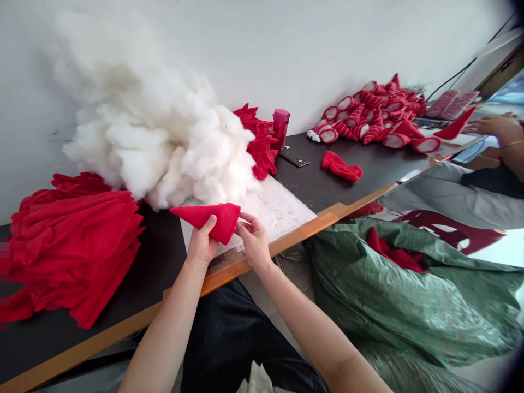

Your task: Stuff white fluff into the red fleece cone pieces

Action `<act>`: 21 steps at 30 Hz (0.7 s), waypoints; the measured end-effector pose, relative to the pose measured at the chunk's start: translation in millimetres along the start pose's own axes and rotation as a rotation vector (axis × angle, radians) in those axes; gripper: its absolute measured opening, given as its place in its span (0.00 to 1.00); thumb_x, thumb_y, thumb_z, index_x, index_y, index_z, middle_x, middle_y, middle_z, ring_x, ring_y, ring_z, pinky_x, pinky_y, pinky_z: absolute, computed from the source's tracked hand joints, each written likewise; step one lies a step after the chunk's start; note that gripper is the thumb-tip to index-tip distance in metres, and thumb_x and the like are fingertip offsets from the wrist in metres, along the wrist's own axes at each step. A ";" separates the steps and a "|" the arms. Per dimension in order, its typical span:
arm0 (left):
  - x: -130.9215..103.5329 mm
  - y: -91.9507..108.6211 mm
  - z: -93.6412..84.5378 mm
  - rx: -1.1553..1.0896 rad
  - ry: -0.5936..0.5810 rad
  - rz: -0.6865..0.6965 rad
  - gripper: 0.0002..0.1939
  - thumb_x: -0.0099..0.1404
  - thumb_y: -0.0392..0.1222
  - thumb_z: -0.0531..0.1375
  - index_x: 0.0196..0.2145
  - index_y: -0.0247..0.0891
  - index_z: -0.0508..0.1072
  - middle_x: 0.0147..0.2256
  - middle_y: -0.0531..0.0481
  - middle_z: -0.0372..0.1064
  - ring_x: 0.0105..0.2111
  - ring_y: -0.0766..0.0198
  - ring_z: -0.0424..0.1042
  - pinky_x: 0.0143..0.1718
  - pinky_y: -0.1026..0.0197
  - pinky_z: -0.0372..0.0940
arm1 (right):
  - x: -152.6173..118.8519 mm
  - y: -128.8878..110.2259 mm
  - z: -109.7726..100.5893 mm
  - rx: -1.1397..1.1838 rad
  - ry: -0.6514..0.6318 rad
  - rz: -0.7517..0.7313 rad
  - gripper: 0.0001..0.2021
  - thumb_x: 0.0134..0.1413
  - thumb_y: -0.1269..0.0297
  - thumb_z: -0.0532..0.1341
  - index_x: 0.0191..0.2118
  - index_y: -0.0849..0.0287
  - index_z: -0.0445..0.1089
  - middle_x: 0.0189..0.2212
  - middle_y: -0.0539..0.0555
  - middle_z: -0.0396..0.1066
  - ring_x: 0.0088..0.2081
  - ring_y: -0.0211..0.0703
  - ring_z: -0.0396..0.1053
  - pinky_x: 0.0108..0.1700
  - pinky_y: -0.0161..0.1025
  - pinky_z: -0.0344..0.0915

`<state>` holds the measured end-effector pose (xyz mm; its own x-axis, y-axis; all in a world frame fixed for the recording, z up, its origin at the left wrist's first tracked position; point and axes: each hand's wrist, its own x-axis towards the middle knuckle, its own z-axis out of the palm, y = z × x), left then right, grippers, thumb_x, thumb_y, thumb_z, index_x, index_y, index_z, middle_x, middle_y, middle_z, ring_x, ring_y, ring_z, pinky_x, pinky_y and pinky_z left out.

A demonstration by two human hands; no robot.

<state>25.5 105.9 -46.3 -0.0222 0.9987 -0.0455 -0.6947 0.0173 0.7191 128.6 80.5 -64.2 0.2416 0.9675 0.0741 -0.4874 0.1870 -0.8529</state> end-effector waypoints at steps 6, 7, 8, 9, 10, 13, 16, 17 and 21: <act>2.2 0.8 -0.3 0.029 0.033 0.030 0.22 0.41 0.41 0.77 0.35 0.36 0.78 0.34 0.47 0.77 0.32 0.62 0.75 0.32 0.66 0.72 | -11.2 -3.1 10.5 0.315 -0.094 0.188 0.22 0.35 0.59 0.72 0.41 0.55 0.71 0.41 0.51 0.72 0.37 0.41 0.71 0.40 0.41 0.74; 2.8 0.7 -0.1 0.018 0.057 0.044 0.22 0.41 0.41 0.77 0.35 0.36 0.78 0.34 0.48 0.77 0.32 0.63 0.75 0.32 0.67 0.72 | -11.7 -3.0 11.5 0.325 -0.052 0.181 0.22 0.35 0.59 0.72 0.41 0.55 0.71 0.41 0.52 0.72 0.37 0.41 0.71 0.40 0.41 0.74; 3.2 0.4 0.4 0.004 0.077 0.065 0.21 0.42 0.40 0.76 0.35 0.37 0.78 0.34 0.49 0.77 0.32 0.64 0.75 0.33 0.67 0.72 | -12.2 -2.6 12.5 0.313 -0.016 0.168 0.22 0.36 0.57 0.72 0.40 0.55 0.71 0.41 0.52 0.72 0.38 0.41 0.71 0.41 0.41 0.73; 3.3 0.0 1.1 -0.006 0.090 0.089 0.21 0.42 0.40 0.76 0.35 0.38 0.77 0.35 0.49 0.77 0.32 0.64 0.75 0.34 0.67 0.72 | -12.9 -2.0 13.5 0.282 -0.002 0.150 0.21 0.38 0.56 0.71 0.40 0.56 0.70 0.41 0.52 0.72 0.39 0.41 0.71 0.42 0.41 0.73; 3.1 -0.7 1.9 -0.006 0.091 0.108 0.22 0.42 0.40 0.76 0.35 0.38 0.77 0.35 0.50 0.77 0.33 0.64 0.75 0.35 0.66 0.72 | -13.7 -1.1 14.8 0.237 -0.013 0.127 0.20 0.40 0.55 0.71 0.40 0.56 0.70 0.40 0.53 0.72 0.40 0.42 0.71 0.44 0.41 0.72; 0.2 -3.3 2.9 0.039 0.033 0.101 0.23 0.39 0.41 0.77 0.35 0.38 0.77 0.34 0.51 0.77 0.32 0.63 0.75 0.36 0.64 0.73 | -15.6 3.8 20.1 0.106 -0.076 0.066 0.18 0.41 0.57 0.71 0.38 0.58 0.70 0.35 0.51 0.73 0.36 0.40 0.71 0.44 0.40 0.70; -1.2 -4.0 -1.2 0.045 -0.011 0.062 0.23 0.41 0.44 0.77 0.36 0.37 0.78 0.36 0.49 0.77 0.35 0.60 0.76 0.39 0.62 0.73 | -12.5 10.9 21.1 0.114 -0.013 0.065 0.16 0.37 0.59 0.71 0.30 0.57 0.66 0.27 0.48 0.71 0.29 0.37 0.68 0.38 0.37 0.68; -0.3 -3.5 -3.2 0.035 -0.015 0.064 0.23 0.42 0.45 0.76 0.36 0.38 0.78 0.37 0.49 0.77 0.37 0.60 0.76 0.40 0.63 0.72 | -10.6 12.7 19.1 0.144 -0.001 0.074 0.17 0.37 0.58 0.71 0.28 0.57 0.64 0.25 0.47 0.70 0.27 0.36 0.66 0.37 0.37 0.67; 8.1 0.7 -7.8 0.076 -0.103 0.083 0.20 0.48 0.44 0.74 0.39 0.44 0.77 0.43 0.51 0.76 0.45 0.58 0.74 0.43 0.61 0.72 | -6.7 7.3 0.0 0.143 0.035 0.042 0.16 0.38 0.58 0.71 0.29 0.57 0.64 0.25 0.46 0.70 0.27 0.36 0.66 0.36 0.36 0.66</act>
<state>19.2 113.7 -51.5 -0.0005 0.9964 0.0845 -0.6367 -0.0655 0.7684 123.5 75.4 -70.9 0.2462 0.9690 0.0195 -0.6119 0.1710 -0.7722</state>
